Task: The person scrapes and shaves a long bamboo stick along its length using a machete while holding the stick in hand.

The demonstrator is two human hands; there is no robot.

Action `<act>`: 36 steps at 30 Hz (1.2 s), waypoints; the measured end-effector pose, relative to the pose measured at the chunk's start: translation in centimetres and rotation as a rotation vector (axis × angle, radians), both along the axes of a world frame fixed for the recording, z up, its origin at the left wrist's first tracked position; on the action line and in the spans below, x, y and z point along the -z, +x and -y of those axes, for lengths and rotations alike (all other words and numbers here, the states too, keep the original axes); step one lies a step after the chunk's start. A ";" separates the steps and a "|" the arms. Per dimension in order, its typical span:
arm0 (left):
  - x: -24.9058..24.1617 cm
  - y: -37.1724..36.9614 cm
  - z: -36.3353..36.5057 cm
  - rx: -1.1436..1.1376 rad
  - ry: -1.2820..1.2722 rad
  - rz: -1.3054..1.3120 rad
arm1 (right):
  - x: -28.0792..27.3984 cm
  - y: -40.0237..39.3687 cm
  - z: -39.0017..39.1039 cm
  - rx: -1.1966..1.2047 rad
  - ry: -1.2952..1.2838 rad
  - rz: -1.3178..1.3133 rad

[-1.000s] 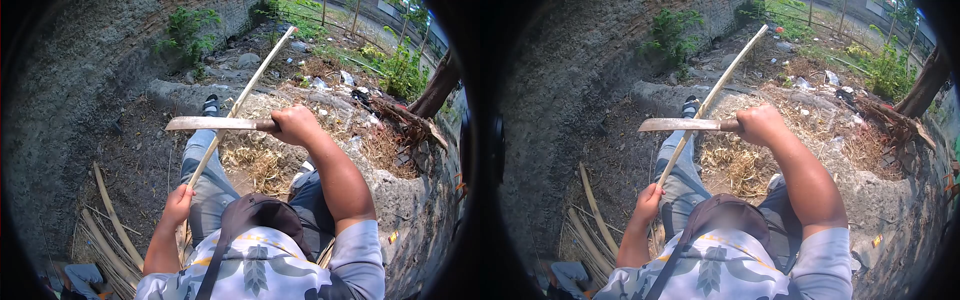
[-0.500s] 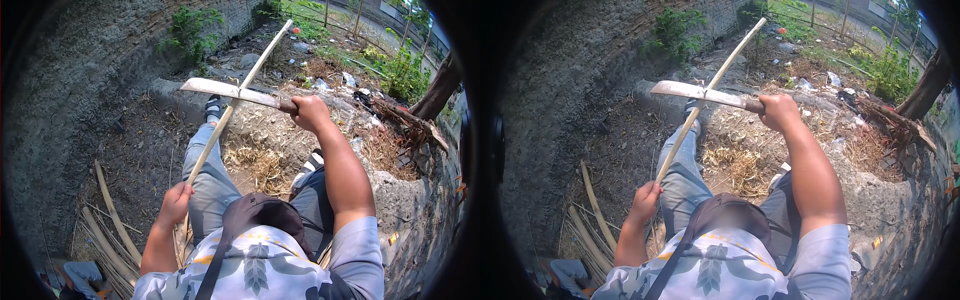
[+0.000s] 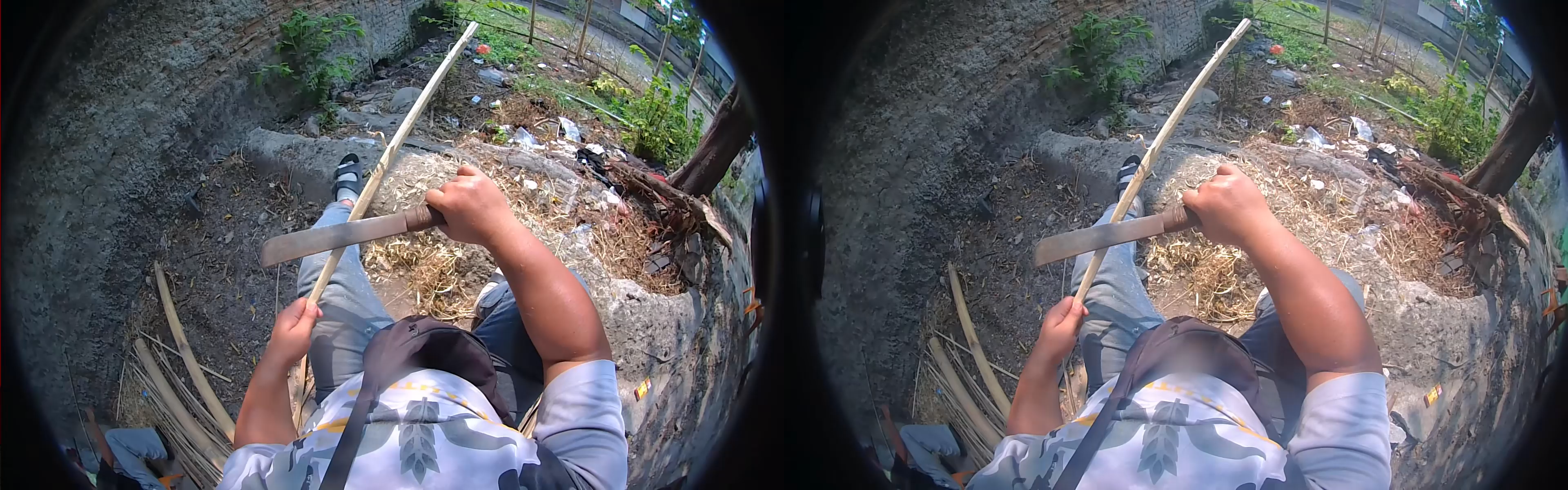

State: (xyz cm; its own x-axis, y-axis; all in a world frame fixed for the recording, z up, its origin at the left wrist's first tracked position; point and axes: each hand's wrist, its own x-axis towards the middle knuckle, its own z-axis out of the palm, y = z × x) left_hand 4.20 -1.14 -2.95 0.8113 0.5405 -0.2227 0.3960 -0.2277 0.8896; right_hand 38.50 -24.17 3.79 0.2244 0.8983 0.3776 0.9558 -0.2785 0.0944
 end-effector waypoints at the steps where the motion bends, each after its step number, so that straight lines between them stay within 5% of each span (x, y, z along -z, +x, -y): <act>1: 0.1 -0.4 -0.4 0.013 -0.020 0.005 | 0.3 0.9 0.5 0.000 0.076 -0.012; 5: -1.0 -2.0 -0.9 0.013 -0.009 -0.002 | 1.0 5.4 3.5 0.371 0.108 -0.219; 11: 0.1 -1.4 -0.9 0.052 0.073 -0.022 | 0.6 4.8 4.2 0.435 0.014 -0.244; 19: -0.9 -0.6 0.5 -0.004 -0.010 -0.022 | 0.9 1.2 0.7 0.031 0.040 -0.090; 23: -0.3 -1.2 -0.3 0.040 0.073 0.024 | 0.7 2.2 1.2 0.011 0.092 -0.060; 29: -0.4 -3.1 -1.1 0.030 0.170 0.033 | 1.1 7.3 5.2 0.607 0.162 -0.426; 36: 0.1 -2.3 -0.7 0.031 0.199 -0.001 | 1.3 7.1 5.7 0.557 0.182 -0.489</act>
State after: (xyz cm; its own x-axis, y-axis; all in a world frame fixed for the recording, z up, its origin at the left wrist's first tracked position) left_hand 1.86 -0.44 -3.04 0.8279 0.5491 -0.1148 0.3871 -0.4111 0.8253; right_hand 45.61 -29.90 2.45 0.8061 0.5365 0.2498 0.5906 -0.7028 -0.3966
